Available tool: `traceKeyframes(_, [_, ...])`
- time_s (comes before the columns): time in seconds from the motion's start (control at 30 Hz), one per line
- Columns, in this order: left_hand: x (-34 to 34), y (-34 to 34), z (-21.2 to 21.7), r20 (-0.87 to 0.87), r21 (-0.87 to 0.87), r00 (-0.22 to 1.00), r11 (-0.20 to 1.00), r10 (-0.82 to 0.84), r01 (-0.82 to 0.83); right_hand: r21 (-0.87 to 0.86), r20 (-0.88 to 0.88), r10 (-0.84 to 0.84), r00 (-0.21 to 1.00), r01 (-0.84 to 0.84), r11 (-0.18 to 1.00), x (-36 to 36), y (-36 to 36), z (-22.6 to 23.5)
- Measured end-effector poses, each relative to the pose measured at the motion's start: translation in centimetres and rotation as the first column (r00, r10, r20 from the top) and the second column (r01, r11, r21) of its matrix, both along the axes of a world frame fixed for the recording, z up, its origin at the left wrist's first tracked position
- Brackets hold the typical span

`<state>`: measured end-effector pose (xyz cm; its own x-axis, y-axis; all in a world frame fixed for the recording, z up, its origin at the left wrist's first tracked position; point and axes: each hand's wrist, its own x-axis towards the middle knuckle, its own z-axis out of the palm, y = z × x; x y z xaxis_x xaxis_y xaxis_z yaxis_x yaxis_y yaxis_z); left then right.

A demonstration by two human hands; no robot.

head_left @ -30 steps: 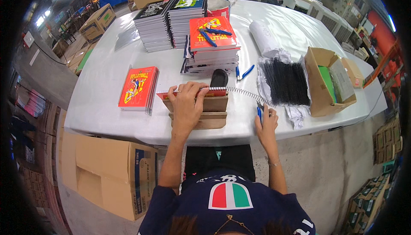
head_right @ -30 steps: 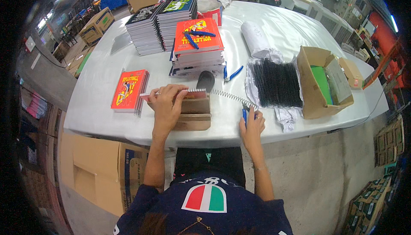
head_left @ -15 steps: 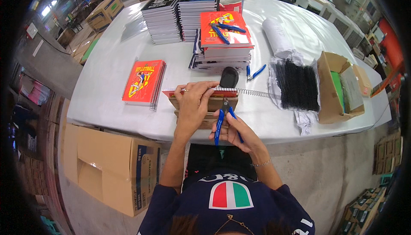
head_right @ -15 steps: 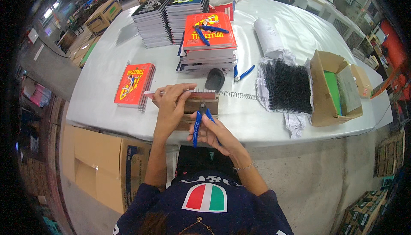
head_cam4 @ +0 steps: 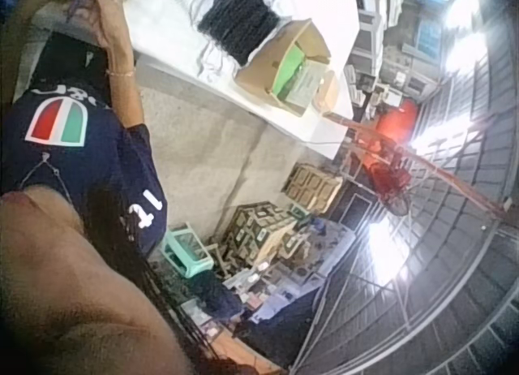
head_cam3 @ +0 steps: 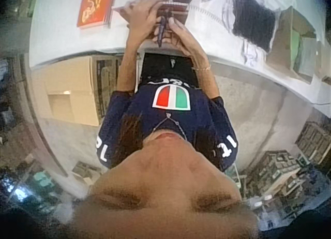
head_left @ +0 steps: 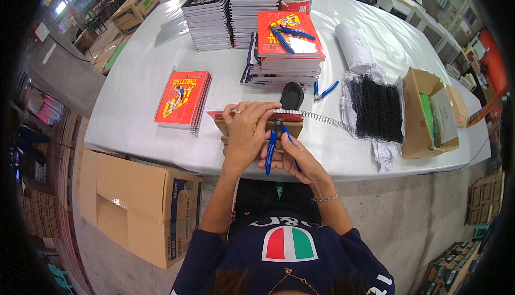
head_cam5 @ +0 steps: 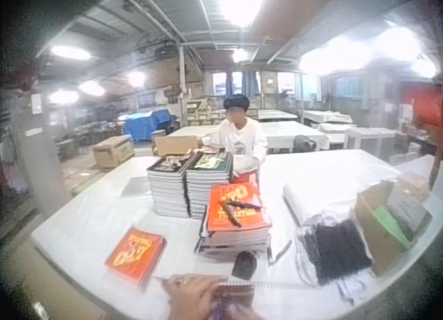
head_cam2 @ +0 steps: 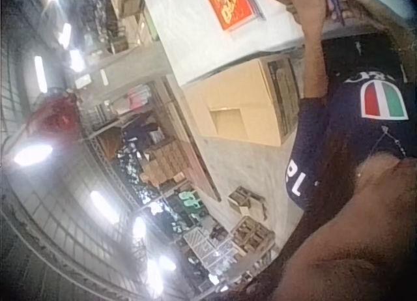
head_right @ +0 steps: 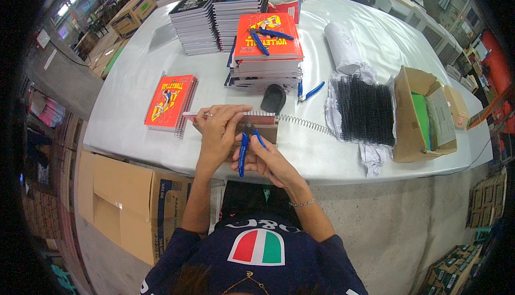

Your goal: The person assembles notebooks by threading a plastic spiral through the punched holes of the paper stacks and covers, using a small tool to guide the spiral, and then trimming the excess plastic with blue pliers.

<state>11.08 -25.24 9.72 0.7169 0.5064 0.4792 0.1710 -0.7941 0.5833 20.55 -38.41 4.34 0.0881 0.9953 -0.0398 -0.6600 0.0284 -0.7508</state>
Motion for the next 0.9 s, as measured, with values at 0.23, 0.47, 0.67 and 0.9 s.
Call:
traceKeyframes(0.23, [-0.1,-0.3,0.2,-0.002,-0.007,1.000,1.000,0.020,-0.020,0.009,-0.008,0.015,1.000,-0.015,1.000,0.1,0.0,-0.1])
traceKeyframes(0.47, [-0.3,-0.4,0.1,0.037,-0.020,0.999,1.000,0.009,-0.008,0.037,-0.152,0.030,0.988,-0.025,0.999,-0.4,0.3,0.4])
traceKeyframes(0.67, [-0.1,-0.5,0.1,0.041,-0.053,0.999,0.998,0.035,-0.032,0.068,-0.323,0.049,0.945,-0.028,0.997,-1.4,0.3,0.1])
traceKeyframes(0.9, [0.1,-0.4,0.1,0.038,-0.049,0.999,0.998,0.031,-0.029,0.051,-0.323,0.032,0.946,-0.016,0.999,-1.7,0.5,-0.3])
